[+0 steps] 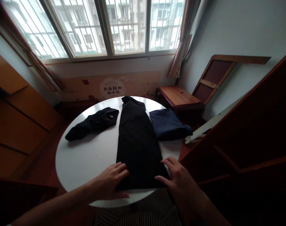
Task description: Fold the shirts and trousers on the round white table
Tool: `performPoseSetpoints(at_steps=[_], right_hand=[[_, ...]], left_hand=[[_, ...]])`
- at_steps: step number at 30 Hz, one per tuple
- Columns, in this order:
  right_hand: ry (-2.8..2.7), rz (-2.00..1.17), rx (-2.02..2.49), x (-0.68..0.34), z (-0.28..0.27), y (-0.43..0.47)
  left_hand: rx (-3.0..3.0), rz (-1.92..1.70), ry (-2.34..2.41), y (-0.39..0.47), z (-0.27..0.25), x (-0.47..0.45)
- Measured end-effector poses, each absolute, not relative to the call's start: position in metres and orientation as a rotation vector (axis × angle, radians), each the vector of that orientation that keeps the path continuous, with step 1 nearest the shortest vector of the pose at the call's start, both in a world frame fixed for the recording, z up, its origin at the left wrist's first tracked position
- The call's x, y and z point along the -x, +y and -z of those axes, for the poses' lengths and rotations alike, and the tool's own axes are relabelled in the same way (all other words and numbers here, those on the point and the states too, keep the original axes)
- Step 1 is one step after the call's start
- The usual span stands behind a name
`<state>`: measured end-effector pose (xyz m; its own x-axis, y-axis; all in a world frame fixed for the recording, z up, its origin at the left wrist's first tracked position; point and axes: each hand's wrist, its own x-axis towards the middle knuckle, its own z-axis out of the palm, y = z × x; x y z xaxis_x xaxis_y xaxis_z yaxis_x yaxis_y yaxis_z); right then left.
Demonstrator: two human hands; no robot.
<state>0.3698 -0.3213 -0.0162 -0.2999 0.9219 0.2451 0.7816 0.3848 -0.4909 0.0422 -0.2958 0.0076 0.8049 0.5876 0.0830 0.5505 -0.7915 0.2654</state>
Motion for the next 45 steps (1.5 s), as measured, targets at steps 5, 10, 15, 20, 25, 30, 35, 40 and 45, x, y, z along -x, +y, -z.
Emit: performPoseSetpoints(at_steps=[5, 10, 15, 20, 25, 30, 35, 40, 45], right_hand=[[-2.186, -0.209, 1.351, -0.363, 0.034, -0.353], [-2.127, -0.158, 1.297, -0.355, 0.036, -0.356], [-2.048, -0.181, 1.331, -0.348, 0.029, -0.358], [-1.905, -0.314, 1.453, -0.329, 0.025, -0.346], [-1.866, -0.207, 1.649, -0.31, 0.033, -0.308], [-1.947, -0.25, 1.751, -0.299, 0.027, -0.272], [-1.88, -0.463, 1.584, -0.306, 0.006, -0.27], [-1.773, -0.763, 1.506, -0.32, 0.007, -0.282], [-1.604, -0.942, 1.478, -0.317, 0.013, -0.267]], left_hand=[[-2.945, -0.374, 0.851, -0.32, 0.012, -0.02], [-2.955, -0.856, 0.878, -0.331, 0.013, -0.009], [-2.961, -1.103, 1.128, -0.354, 0.018, -0.005], [-2.878, -1.069, 1.147, -0.361, 0.035, 0.0], [-2.658, -0.923, 1.261, -0.355, 0.042, -0.004], [-2.729, -0.871, 1.11, -0.357, 0.04, -0.009], [-2.798, -0.931, 1.069, -0.363, 0.037, -0.001], [-2.801, -0.919, 1.036, -0.367, 0.038, 0.008], [-2.754, -0.883, 0.952, -0.363, 0.036, 0.006]])
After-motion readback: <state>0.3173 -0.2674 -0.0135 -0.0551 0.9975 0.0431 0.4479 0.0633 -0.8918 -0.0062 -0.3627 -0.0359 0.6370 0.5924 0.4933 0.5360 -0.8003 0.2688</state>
